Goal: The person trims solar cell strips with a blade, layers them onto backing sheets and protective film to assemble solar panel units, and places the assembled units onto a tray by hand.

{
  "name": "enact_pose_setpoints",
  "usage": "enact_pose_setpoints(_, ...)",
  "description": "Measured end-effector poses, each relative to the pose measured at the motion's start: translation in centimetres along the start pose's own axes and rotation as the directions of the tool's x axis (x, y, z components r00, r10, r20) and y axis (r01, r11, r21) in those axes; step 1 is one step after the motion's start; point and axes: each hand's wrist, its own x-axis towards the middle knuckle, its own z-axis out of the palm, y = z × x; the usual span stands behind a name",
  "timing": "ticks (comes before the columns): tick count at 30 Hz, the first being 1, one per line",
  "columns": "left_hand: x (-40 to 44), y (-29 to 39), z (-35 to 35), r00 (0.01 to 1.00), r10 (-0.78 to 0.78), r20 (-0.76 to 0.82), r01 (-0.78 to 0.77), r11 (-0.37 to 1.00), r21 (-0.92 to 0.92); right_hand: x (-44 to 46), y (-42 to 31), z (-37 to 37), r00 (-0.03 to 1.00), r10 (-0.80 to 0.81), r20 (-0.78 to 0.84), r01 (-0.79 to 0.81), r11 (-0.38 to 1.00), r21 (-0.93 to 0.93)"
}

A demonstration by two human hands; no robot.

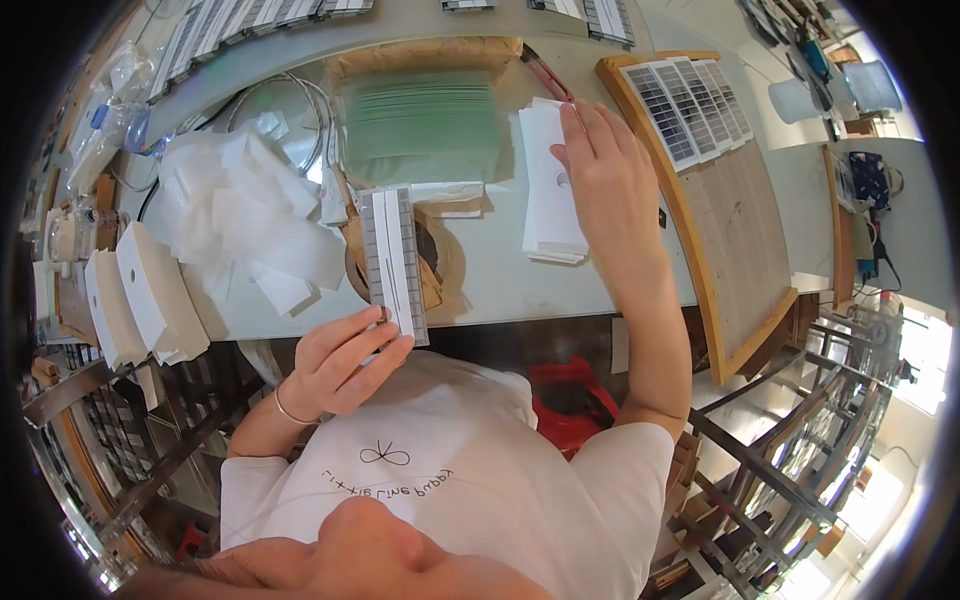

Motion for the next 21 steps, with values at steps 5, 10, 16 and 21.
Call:
enact_pose_setpoints(5,0.6,0.1,-1.1,0.989,-0.121,0.081,0.131,0.983,-0.129,0.6,-0.1,-3.8,0.961,0.055,0.271,-0.130,0.955,0.266)
enact_pose_setpoints(10,0.4,-1.5,-3.5,0.988,-0.142,-0.062,0.137,0.988,-0.074,0.9,-1.8,-7.3,0.825,0.457,-0.334,-0.111,0.709,0.696)
enact_pose_setpoints(16,0.4,-0.5,-0.9,1.000,-0.021,0.007,0.021,0.999,0.033,2.6,-3.0,-5.5,0.887,0.456,-0.081,-0.238,0.599,0.765)
enact_pose_setpoints(21,0.2,-0.2,-0.5,0.999,-0.031,0.012,0.030,0.997,0.076,3.2,-0.2,0.0,0.856,0.512,0.069,-0.258,0.309,0.915)
